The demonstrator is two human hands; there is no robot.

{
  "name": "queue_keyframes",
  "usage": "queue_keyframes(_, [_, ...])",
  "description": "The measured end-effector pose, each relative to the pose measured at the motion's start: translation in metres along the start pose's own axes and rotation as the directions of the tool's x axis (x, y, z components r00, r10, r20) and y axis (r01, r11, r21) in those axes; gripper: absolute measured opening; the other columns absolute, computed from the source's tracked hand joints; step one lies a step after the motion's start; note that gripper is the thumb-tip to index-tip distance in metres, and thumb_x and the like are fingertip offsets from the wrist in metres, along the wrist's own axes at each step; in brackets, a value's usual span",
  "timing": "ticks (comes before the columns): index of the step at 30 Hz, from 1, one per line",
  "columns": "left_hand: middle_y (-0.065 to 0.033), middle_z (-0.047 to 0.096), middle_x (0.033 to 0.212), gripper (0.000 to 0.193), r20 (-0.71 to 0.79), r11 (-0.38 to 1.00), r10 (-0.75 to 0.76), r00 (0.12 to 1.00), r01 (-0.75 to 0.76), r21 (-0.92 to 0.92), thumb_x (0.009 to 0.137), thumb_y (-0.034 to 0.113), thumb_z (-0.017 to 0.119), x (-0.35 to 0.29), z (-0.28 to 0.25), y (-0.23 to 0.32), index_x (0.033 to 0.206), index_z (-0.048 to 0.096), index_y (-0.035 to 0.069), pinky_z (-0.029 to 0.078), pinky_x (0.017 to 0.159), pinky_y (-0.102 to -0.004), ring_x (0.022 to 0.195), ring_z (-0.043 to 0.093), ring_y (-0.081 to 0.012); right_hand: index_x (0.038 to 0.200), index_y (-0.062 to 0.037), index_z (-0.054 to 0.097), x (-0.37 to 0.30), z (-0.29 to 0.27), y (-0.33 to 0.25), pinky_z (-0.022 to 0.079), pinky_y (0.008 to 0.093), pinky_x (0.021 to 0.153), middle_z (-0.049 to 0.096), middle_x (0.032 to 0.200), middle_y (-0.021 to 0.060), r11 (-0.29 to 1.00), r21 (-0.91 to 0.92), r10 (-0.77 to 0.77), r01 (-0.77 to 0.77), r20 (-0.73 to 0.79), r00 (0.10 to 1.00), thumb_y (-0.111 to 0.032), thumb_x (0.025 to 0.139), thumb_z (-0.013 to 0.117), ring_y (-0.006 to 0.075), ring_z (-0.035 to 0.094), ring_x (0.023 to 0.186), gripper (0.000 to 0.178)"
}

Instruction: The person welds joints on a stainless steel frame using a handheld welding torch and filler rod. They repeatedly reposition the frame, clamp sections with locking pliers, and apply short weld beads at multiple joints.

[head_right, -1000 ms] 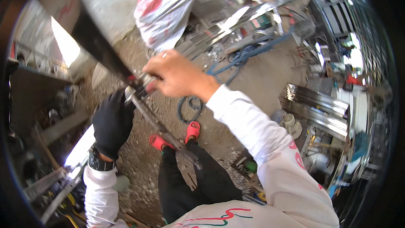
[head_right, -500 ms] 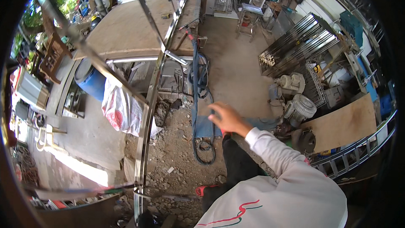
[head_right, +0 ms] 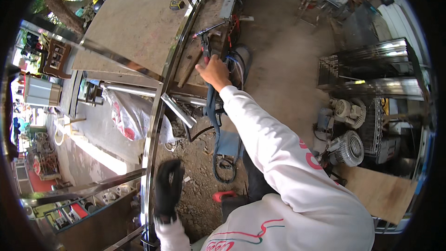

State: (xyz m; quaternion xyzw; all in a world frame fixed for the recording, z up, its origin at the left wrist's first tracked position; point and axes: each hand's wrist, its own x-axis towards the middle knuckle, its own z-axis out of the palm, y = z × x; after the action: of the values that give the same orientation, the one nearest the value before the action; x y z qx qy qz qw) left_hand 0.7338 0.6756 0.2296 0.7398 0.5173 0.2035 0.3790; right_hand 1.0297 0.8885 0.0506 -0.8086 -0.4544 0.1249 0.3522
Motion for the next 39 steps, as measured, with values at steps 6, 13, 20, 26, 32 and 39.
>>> queue_keyframes(6, [-0.0186,0.069,0.104,0.023,-0.284,0.967,0.154,0.946,-0.085,0.239,0.098,0.022,0.057,0.268,0.100,-0.022,0.112,0.068,0.008,0.053,0.082,-0.0488,0.095,0.066,-0.0387,0.088,-0.0001,0.060,0.017,-0.011,0.021,0.053,0.0384,0.055,0.065,0.071,0.0123,0.711,0.587,0.230,-0.388,0.327,0.916,-0.025,0.088,0.073,0.0259,0.068,0.057,0.028])
queue_keyframes(13, [-0.0206,0.073,0.099,0.024,-0.089,0.818,-0.031,0.996,0.076,0.570,0.091,0.025,0.059,0.460,0.123,-0.045,0.103,0.074,0.011,0.056,0.076,-0.0531,0.091,0.071,-0.0399,0.095,-0.0065,0.050,-0.083,-0.138,0.061,0.055,0.0337,0.066,0.057,0.076,0.0037,0.233,0.775,0.178,-0.588,0.560,0.809,-0.018,0.096,0.071,0.0149,0.061,0.067,0.024])
queue_keyframes(20, [-0.0138,0.076,0.099,0.022,-0.116,0.737,0.014,0.993,0.068,0.672,0.089,0.024,0.059,0.501,0.162,-0.082,0.100,0.076,0.015,0.056,0.073,-0.0533,0.093,0.074,-0.0336,0.095,-0.0081,0.049,-0.131,-0.230,0.112,0.061,0.0420,0.073,0.053,0.077,0.0051,0.185,0.756,0.392,-0.628,0.530,0.752,-0.005,0.096,0.065,0.0152,0.056,0.067,0.017])
queue_keyframes(26, [-0.0086,0.077,0.105,0.023,0.059,0.520,-0.127,0.990,0.016,0.854,0.087,0.028,0.059,0.516,0.179,-0.069,0.096,0.079,0.022,0.055,0.067,-0.0512,0.097,0.074,-0.0303,0.100,-0.0062,0.051,-0.136,-0.248,0.132,0.060,0.0445,0.074,0.055,0.078,0.0068,0.266,0.784,0.406,-0.561,0.436,0.803,-0.003,0.096,0.064,0.0179,0.057,0.067,0.014])
queue_keyframes(32, [-0.0250,0.072,0.094,0.024,-0.132,0.808,0.071,0.989,0.021,0.589,0.088,0.021,0.056,0.487,0.172,-0.029,0.097,0.072,0.006,0.057,0.070,-0.0504,0.085,0.070,-0.0429,0.099,-0.0063,0.051,-0.135,-0.257,0.145,0.062,0.0412,0.072,0.056,0.080,0.0056,0.278,0.801,0.400,-0.530,0.405,0.822,-0.001,0.095,0.065,0.0152,0.058,0.069,0.016])
queue_keyframes(39, [-0.0158,0.071,0.083,0.017,-0.286,0.897,-0.175,0.942,0.033,-0.440,0.089,0.015,0.065,0.287,0.117,-0.045,0.101,0.067,0.003,0.054,0.067,-0.0422,0.072,0.067,-0.0272,0.105,-0.0063,0.051,-0.164,-0.249,0.113,0.060,0.0420,0.069,0.059,0.079,0.0062,0.369,0.715,0.245,-0.594,0.542,0.804,-0.010,0.099,0.061,0.0186,0.063,0.069,0.012])
